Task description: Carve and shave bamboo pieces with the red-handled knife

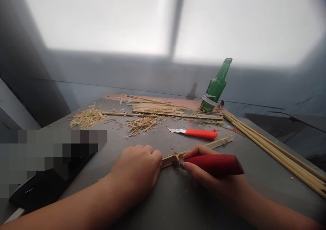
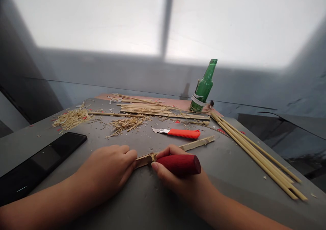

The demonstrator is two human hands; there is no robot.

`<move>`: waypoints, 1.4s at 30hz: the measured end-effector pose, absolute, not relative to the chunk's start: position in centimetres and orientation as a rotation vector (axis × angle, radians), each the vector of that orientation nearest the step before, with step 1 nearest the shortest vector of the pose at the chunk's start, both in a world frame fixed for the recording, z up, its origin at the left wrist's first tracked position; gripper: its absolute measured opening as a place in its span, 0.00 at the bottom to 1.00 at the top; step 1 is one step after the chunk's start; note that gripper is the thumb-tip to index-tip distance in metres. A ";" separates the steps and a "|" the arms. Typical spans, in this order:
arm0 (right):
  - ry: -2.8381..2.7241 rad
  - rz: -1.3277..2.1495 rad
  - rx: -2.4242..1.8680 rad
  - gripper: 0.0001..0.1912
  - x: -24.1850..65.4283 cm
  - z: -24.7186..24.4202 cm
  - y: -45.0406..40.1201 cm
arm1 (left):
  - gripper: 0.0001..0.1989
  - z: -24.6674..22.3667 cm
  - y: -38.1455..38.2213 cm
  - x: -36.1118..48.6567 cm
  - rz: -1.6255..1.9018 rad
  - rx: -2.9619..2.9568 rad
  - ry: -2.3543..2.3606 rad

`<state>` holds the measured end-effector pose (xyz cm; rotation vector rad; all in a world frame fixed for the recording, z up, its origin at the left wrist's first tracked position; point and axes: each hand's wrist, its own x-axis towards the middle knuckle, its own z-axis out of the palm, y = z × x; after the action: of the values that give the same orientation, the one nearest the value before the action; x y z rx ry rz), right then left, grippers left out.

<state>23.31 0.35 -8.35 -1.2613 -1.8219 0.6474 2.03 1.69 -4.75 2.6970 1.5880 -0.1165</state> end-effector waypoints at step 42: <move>-1.919 0.605 -1.306 0.07 23.3 -8.1 0.2 | 0.15 -4.9 1.9 2.0 -0.143 2.691 1.584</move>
<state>23.29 0.18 -8.10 -1.3062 -1.9191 0.6048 1.99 1.87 -4.86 2.6907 1.5840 -0.1430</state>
